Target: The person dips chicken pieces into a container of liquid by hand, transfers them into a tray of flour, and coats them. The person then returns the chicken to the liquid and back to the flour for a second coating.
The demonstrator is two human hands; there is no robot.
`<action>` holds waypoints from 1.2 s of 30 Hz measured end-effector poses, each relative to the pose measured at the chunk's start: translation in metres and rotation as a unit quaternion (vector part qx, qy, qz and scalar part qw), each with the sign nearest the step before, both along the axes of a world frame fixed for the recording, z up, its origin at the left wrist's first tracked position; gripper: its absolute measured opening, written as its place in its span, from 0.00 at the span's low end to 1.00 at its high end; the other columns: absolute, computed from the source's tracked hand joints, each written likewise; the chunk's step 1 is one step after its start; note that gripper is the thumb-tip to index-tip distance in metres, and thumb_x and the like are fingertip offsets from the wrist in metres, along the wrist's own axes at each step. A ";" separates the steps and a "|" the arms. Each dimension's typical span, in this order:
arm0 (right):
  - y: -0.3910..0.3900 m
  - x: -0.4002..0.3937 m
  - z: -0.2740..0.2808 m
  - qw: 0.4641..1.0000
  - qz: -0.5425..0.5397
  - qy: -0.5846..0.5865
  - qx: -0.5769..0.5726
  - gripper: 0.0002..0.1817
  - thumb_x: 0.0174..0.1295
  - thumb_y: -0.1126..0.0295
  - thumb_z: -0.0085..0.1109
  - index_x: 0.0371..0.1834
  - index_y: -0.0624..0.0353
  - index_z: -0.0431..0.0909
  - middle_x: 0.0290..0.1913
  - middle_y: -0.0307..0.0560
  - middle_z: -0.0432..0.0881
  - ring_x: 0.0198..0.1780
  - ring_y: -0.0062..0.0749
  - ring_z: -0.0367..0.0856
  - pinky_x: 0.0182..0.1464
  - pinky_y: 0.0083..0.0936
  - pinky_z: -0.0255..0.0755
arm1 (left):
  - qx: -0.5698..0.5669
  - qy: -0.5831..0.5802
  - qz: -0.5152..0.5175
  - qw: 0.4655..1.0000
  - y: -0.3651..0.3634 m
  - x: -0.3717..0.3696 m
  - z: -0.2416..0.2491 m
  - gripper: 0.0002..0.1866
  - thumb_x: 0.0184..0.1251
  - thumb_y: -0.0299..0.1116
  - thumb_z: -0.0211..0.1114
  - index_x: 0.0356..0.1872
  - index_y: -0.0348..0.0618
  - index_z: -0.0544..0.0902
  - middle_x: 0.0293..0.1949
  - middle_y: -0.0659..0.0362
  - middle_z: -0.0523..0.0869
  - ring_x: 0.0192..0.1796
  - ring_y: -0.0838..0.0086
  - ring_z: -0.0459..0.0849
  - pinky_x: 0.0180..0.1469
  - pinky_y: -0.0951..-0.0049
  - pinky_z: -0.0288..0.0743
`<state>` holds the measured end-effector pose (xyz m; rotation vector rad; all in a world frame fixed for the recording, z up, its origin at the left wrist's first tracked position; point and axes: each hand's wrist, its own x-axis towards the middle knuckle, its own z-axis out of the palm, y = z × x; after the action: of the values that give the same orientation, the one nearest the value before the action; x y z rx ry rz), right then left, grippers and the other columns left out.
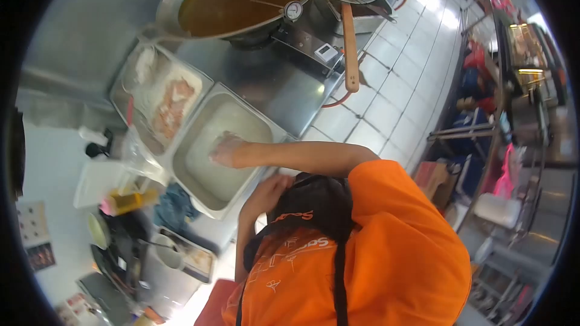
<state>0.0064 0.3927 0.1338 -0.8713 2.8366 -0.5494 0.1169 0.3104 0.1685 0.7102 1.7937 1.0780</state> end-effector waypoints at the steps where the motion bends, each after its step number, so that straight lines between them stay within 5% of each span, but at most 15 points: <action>1: -0.002 0.009 -0.004 0.999 0.028 0.007 0.034 0.09 0.58 0.67 0.57 0.39 0.55 0.81 0.44 0.47 0.85 0.54 0.49 0.81 0.62 0.55 0.67 | 0.049 0.135 0.058 0.988 0.041 0.008 -0.056 0.14 0.74 0.32 0.54 0.54 0.36 0.79 0.52 0.45 0.84 0.55 0.57 0.82 0.58 0.62 0.73; 2: 0.001 0.012 0.004 0.996 0.048 -0.039 0.067 0.11 0.60 0.67 0.55 0.44 0.55 0.80 0.50 0.50 0.83 0.61 0.52 0.76 0.68 0.58 0.59 | 0.172 0.069 0.127 0.974 0.093 0.006 -0.068 0.15 0.72 0.34 0.57 0.53 0.36 0.78 0.52 0.45 0.83 0.55 0.54 0.82 0.56 0.62 0.74; 3: 0.004 0.012 0.009 0.988 0.075 -0.086 0.108 0.14 0.62 0.67 0.53 0.50 0.54 0.79 0.56 0.52 0.80 0.67 0.55 0.71 0.73 0.61 0.52 | 0.159 0.090 0.125 0.975 0.141 0.001 -0.111 0.16 0.70 0.39 0.60 0.50 0.37 0.79 0.49 0.45 0.85 0.53 0.52 0.83 0.53 0.61 0.75; 7: 0.012 0.014 -0.017 0.991 0.025 -0.066 0.115 0.13 0.64 0.64 0.51 0.49 0.52 0.79 0.54 0.51 0.83 0.63 0.47 0.76 0.73 0.51 0.56 | 0.219 0.076 0.340 0.911 0.319 -0.040 -0.136 0.27 0.71 0.50 0.57 0.50 0.31 0.79 0.41 0.42 0.87 0.46 0.48 0.86 0.50 0.55 0.78; 9: 0.017 0.014 -0.019 0.982 0.034 -0.072 0.174 0.13 0.65 0.63 0.50 0.49 0.51 0.80 0.53 0.51 0.84 0.60 0.44 0.79 0.71 0.48 0.59 | 0.124 0.020 0.334 0.934 0.356 -0.066 -0.136 0.30 0.71 0.54 0.55 0.52 0.31 0.79 0.40 0.41 0.87 0.45 0.46 0.86 0.49 0.53 0.79; 11: 0.027 0.013 -0.023 0.993 0.005 -0.012 0.114 0.13 0.66 0.62 0.49 0.45 0.51 0.82 0.50 0.51 0.85 0.56 0.43 0.82 0.66 0.42 0.65 | 0.170 0.034 0.455 0.873 0.374 -0.073 -0.139 0.30 0.71 0.55 0.52 0.47 0.31 0.82 0.39 0.38 0.86 0.42 0.46 0.86 0.46 0.51 0.80; 13: 0.012 0.009 0.005 0.981 -0.016 -0.078 0.177 0.12 0.65 0.59 0.53 0.41 0.51 0.82 0.45 0.54 0.85 0.50 0.50 0.83 0.58 0.40 0.72 | 0.168 -0.025 0.482 0.860 0.403 -0.080 -0.169 0.28 0.72 0.53 0.52 0.44 0.34 0.84 0.37 0.39 0.87 0.42 0.46 0.86 0.48 0.51 0.79; 19: 0.024 0.021 0.005 0.998 -0.040 -0.024 0.052 0.11 0.54 0.65 0.63 0.41 0.52 0.80 0.42 0.57 0.84 0.47 0.56 0.82 0.52 0.42 0.74 | 0.247 -0.045 0.480 0.840 0.406 -0.073 -0.178 0.25 0.73 0.49 0.52 0.35 0.36 0.85 0.31 0.45 0.87 0.36 0.53 0.87 0.43 0.54 0.76; 21: 0.023 0.020 0.007 0.996 -0.062 -0.034 0.057 0.15 0.49 0.67 0.64 0.42 0.55 0.79 0.43 0.58 0.83 0.47 0.57 0.81 0.51 0.43 0.73 | 0.197 -0.038 0.450 0.870 0.410 -0.077 -0.184 0.25 0.74 0.50 0.51 0.35 0.36 0.85 0.30 0.46 0.87 0.34 0.53 0.86 0.41 0.54 0.75; 33: 0.021 0.015 0.001 0.999 -0.046 -0.014 0.018 0.15 0.50 0.68 0.64 0.42 0.55 0.79 0.42 0.56 0.83 0.47 0.55 0.81 0.51 0.42 0.74 | 0.262 -0.066 0.469 0.841 0.421 -0.081 -0.197 0.27 0.74 0.52 0.51 0.30 0.38 0.86 0.28 0.50 0.87 0.37 0.57 0.87 0.43 0.58 0.76; 36: 0.023 0.015 -0.003 0.999 -0.031 0.004 -0.011 0.14 0.50 0.67 0.65 0.41 0.56 0.78 0.42 0.56 0.83 0.47 0.55 0.80 0.51 0.43 0.73 | 0.169 -0.025 0.453 0.875 0.409 -0.075 -0.179 0.26 0.73 0.52 0.53 0.31 0.36 0.85 0.29 0.48 0.87 0.37 0.56 0.87 0.41 0.56 0.77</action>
<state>0.0210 0.4160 0.1309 -0.7936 2.8780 -0.5870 0.0415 0.7196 -0.0107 -0.0360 1.9369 2.0349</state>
